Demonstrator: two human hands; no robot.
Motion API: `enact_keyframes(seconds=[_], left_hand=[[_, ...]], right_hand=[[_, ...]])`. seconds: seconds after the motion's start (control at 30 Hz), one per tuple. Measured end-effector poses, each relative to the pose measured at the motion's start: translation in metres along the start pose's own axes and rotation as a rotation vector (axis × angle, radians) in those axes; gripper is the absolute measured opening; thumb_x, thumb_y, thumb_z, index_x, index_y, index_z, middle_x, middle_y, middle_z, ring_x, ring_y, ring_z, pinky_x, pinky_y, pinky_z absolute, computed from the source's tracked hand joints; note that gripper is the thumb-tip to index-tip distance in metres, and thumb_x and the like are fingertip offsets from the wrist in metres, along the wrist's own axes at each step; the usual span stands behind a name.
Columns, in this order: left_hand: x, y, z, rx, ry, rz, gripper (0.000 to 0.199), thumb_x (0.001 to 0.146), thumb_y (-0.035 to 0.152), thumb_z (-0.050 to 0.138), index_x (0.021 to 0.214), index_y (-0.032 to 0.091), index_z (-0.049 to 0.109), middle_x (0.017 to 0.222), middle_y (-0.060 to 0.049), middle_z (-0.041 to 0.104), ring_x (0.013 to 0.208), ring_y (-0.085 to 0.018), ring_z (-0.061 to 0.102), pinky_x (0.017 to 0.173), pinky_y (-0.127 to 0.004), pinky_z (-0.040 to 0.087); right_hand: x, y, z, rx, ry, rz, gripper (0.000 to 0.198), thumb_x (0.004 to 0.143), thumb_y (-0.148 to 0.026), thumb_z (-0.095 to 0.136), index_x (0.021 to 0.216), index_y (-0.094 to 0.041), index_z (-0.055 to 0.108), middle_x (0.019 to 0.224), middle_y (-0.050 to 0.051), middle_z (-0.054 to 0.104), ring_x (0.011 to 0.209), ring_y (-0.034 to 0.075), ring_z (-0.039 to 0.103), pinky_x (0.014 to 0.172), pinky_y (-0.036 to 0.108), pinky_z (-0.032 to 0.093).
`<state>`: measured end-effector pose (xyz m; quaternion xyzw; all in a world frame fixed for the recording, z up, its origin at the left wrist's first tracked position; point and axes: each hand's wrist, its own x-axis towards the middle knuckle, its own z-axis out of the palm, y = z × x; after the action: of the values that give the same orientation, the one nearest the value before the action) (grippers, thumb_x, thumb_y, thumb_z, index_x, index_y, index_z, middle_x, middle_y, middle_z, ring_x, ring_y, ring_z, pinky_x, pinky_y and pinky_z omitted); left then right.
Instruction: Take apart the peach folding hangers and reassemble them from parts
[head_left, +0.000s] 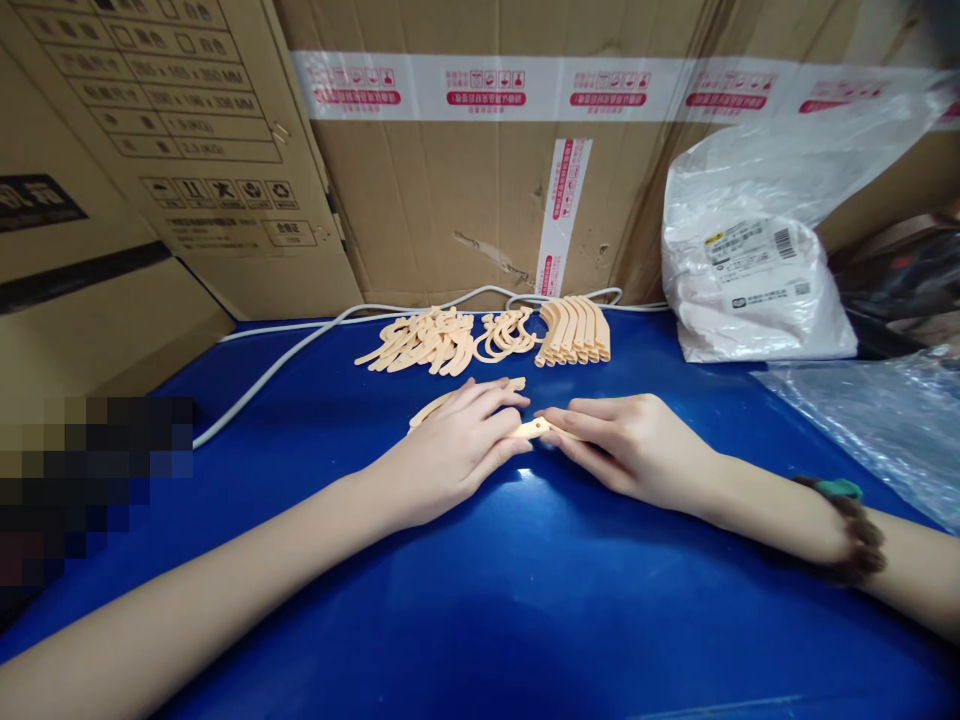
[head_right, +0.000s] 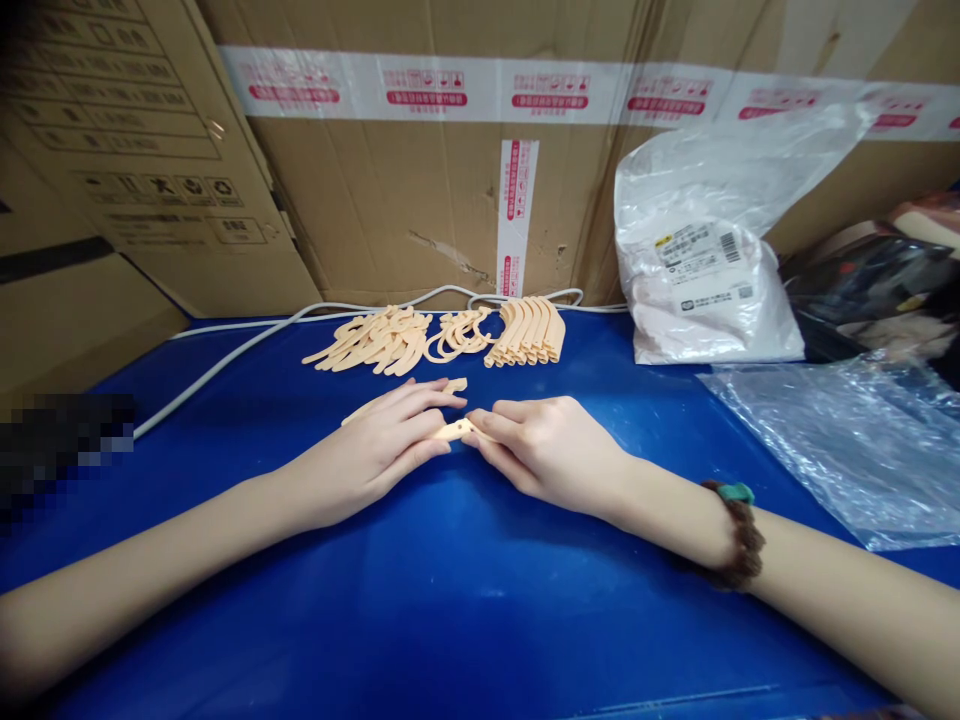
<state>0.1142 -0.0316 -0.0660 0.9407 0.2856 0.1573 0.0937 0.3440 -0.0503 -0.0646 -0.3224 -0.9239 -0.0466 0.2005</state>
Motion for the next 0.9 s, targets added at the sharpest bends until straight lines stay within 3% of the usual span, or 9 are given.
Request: enact_keyframes(seconds=[0.23,0.9], left_hand=[[-0.0008,-0.0002,0.0001,-0.012,0.001,0.005,0.034,0.102,0.035,0.031,0.111,0.020,0.061,0.134,-0.007,0.056,0.137,-0.023,0.036,0.113,-0.047,0.030],[-0.0004,0.0000,-0.0001,-0.009,-0.031,0.006,0.033,0.102,0.036,0.033,0.111,0.022,0.061,0.135,-0.006,0.055,0.138,-0.023,0.035,0.114,-0.048,0.027]], right_hand=[[-0.0009,0.0006,0.0004,-0.149,0.052,-0.075,0.032,0.099,-0.028,0.040,0.104,-0.012,0.067,0.072,0.003,0.063,0.062,0.013,0.060,0.056,0.025,0.041],[0.0003,0.0015,-0.0022,-0.232,0.035,-0.158,0.034,0.100,-0.027,0.038,0.107,-0.010,0.067,0.073,0.005,0.066,0.062,0.013,0.061,0.057,0.026,0.044]])
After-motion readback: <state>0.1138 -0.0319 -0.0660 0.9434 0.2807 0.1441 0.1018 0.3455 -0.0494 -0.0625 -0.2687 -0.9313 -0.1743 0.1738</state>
